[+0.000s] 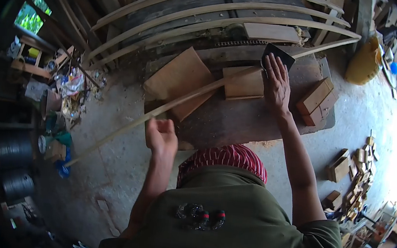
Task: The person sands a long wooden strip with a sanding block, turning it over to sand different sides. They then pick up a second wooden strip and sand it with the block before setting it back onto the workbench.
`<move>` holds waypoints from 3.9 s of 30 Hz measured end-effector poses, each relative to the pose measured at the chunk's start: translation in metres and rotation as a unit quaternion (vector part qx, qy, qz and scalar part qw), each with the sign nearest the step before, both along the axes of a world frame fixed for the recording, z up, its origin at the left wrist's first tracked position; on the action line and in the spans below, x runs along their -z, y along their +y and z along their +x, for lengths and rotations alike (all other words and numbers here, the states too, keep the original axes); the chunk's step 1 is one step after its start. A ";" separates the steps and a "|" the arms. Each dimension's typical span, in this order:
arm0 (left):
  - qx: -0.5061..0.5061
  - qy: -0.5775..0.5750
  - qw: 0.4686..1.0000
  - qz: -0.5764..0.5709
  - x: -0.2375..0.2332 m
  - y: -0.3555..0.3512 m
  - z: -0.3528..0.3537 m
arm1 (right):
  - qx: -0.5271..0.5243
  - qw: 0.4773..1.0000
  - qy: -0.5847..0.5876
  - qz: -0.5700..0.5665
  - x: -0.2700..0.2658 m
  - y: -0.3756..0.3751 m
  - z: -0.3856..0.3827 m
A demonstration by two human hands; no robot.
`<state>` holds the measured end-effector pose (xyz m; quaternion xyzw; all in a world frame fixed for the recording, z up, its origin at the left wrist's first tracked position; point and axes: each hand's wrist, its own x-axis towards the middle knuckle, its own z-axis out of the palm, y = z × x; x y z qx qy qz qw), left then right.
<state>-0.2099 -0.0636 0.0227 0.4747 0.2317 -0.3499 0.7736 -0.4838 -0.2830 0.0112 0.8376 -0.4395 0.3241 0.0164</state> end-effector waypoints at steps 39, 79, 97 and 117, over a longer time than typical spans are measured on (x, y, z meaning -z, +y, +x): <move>0.451 -0.831 0.248 0.208 0.021 -0.121 -0.035 | 0.176 0.983 -0.046 -0.021 -0.026 -0.206 -0.174; 0.422 -0.837 0.205 0.283 0.025 -0.116 -0.037 | 0.116 0.993 -0.032 0.013 -0.037 -0.333 -0.309; 0.404 -0.827 0.311 0.235 0.023 -0.090 -0.061 | -0.029 0.993 0.110 -0.012 -0.005 -0.202 -0.220; 0.382 -0.830 0.314 0.258 0.028 -0.095 -0.062 | 0.025 0.993 0.112 -0.002 -0.003 -0.206 -0.188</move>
